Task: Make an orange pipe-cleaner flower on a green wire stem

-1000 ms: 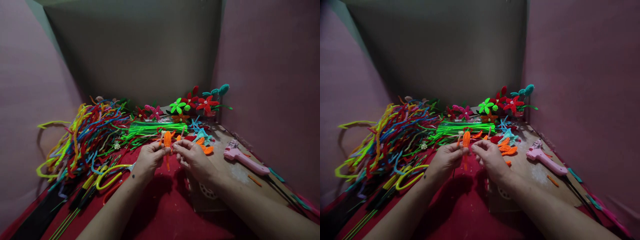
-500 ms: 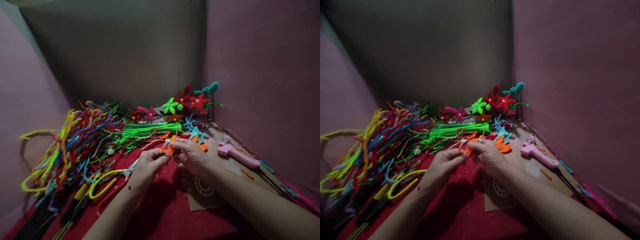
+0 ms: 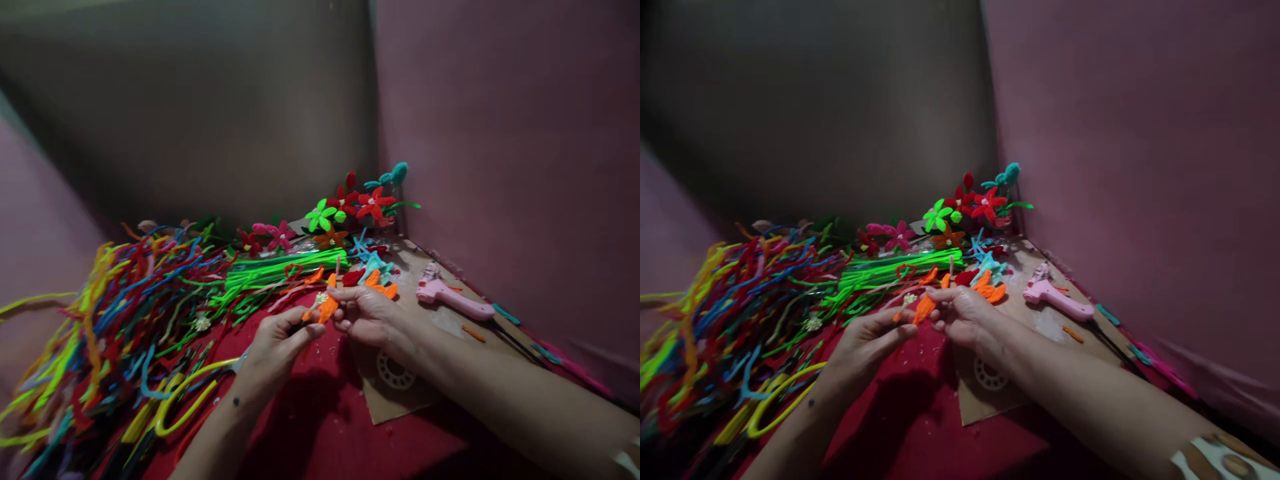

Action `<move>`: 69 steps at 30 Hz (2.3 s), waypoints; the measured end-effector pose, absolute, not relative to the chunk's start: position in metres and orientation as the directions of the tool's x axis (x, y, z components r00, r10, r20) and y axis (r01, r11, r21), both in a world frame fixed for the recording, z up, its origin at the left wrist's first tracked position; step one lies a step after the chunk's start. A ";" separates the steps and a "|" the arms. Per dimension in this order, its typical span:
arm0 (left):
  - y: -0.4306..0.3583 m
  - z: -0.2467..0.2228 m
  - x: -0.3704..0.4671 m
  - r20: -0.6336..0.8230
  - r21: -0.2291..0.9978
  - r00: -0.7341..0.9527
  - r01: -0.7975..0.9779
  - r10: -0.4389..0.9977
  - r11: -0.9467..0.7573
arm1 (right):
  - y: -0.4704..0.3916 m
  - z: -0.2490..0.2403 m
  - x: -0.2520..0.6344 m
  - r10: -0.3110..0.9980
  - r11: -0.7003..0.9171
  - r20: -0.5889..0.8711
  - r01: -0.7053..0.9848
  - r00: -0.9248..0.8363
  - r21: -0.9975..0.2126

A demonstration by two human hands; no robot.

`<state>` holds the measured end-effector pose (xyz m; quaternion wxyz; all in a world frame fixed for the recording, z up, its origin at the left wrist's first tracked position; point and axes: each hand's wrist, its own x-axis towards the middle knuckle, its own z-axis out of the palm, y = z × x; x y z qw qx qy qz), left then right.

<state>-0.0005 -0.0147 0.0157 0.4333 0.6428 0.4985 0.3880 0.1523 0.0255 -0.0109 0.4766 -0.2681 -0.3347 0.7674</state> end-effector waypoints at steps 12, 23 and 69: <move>-0.009 0.012 -0.001 -0.159 0.986 0.062 -0.047 0.985 0.162 | -0.004 0.005 0.246 0.928 0.334 0.372 0.499 -0.026 -0.800; -0.008 0.010 0.000 -0.194 0.966 0.136 -0.146 0.972 0.213 | -0.007 -0.049 0.318 0.934 0.074 0.356 0.984 -0.012 -0.160; -0.018 0.008 0.006 -0.077 0.941 0.213 -0.307 0.974 0.142 | -0.070 -0.022 0.224 0.953 0.011 0.100 -0.298 -0.288 -0.955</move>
